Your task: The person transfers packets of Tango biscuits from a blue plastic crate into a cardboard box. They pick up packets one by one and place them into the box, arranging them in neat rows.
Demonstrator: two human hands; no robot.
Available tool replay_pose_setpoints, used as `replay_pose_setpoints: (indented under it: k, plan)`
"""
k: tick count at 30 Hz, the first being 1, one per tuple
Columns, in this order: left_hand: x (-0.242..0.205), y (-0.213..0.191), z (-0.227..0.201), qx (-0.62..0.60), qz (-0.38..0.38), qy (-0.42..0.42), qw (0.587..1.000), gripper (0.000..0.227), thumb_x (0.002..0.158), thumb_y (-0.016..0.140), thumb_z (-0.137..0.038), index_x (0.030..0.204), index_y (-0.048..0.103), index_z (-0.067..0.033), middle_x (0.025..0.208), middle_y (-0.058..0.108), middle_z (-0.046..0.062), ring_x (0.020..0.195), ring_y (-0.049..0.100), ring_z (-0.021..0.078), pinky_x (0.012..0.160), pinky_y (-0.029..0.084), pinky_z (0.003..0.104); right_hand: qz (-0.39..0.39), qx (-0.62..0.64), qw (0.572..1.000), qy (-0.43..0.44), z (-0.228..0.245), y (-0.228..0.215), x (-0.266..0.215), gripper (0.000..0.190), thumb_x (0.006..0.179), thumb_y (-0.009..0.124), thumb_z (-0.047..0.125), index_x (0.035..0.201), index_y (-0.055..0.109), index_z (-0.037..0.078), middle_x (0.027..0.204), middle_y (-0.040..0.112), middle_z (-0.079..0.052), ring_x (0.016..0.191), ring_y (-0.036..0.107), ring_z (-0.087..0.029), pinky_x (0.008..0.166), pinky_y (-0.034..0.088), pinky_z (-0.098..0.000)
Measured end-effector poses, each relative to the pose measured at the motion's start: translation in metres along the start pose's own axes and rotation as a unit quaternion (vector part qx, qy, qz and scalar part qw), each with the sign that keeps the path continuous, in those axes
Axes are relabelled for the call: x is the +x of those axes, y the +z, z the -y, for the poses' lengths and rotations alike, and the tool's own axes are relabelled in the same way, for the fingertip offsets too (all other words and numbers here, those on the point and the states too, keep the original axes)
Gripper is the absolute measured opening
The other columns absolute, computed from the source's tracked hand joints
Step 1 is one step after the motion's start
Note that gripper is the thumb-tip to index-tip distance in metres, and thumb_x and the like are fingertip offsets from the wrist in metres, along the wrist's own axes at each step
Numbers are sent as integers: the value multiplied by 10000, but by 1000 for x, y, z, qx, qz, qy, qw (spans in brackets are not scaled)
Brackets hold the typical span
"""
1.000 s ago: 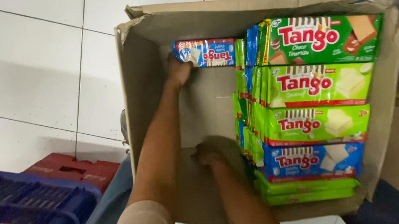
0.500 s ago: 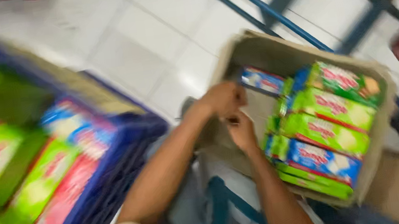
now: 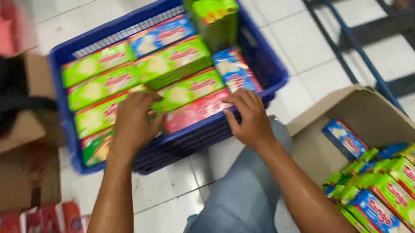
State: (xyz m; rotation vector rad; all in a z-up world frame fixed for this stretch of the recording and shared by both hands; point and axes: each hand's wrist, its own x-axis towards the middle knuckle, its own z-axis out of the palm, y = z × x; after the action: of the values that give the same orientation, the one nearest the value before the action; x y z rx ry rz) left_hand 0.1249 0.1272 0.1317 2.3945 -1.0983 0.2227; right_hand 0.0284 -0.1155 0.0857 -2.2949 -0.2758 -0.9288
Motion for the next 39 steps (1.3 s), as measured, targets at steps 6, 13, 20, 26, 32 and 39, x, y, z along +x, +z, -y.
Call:
replay_pose_setpoints:
  k: [6, 13, 20, 26, 32, 39]
  plan:
    - [-67, -31, 40, 135, 128, -277, 943, 601, 659, 690, -408, 1170, 536, -132, 1193, 483, 123, 1134, 418, 365, 895, 362, 522, 203, -5, 977, 68, 44, 71, 36, 135, 810, 580, 229, 904, 633, 147, 782, 593, -34, 811, 597, -235, 734, 469, -360]
    - [-114, -27, 46, 147, 5, -348, 926, 607, 663, 695, -409, 1117, 548, -33, 994, 497, 153, 997, 453, 346, 805, 408, 451, 524, -52, 807, 265, 102, 102, 76, 522, 828, 375, 479, 993, 646, 64, 983, 621, -211, 1042, 538, -387, 860, 412, -499]
    - [-115, -20, 38, 200, 11, -406, 892, 616, 707, 608, -488, 1137, 532, -53, 1059, 528, 155, 1001, 384, 324, 775, 342, 415, 524, -24, 807, 270, 82, 131, 66, 487, 733, 544, 491, 874, 631, 33, 934, 618, -234, 1019, 542, -395, 881, 417, -459]
    - [-118, -33, 25, 132, -41, -403, 905, 534, 767, 580, -462, 1123, 554, -63, 1077, 548, 164, 1030, 397, 347, 811, 313, 445, 442, 107, 820, 347, 87, 124, 68, 458, 673, 624, 500, 819, 503, 83, 803, 562, -168, 895, 570, -345, 790, 423, -411]
    - [-138, -16, 6, 100, -301, -136, 939, 195, 804, 619, -294, 820, 520, -126, 784, 458, 29, 812, 445, 262, 746, 310, 385, 290, 148, 861, 390, 97, 108, 74, 362, 648, 657, 424, 836, 508, 153, 637, 538, -37, 687, 576, -217, 642, 437, -334]
    - [-137, 78, -61, -90, -136, 87, 983, 125, 723, 606, -303, 782, 581, -196, 803, 542, -4, 826, 531, 224, 736, 368, 364, 64, 334, 833, 438, 46, 35, 48, 395, 647, 686, 163, 966, 454, 137, 756, 562, -62, 604, 557, -108, 465, 463, -194]
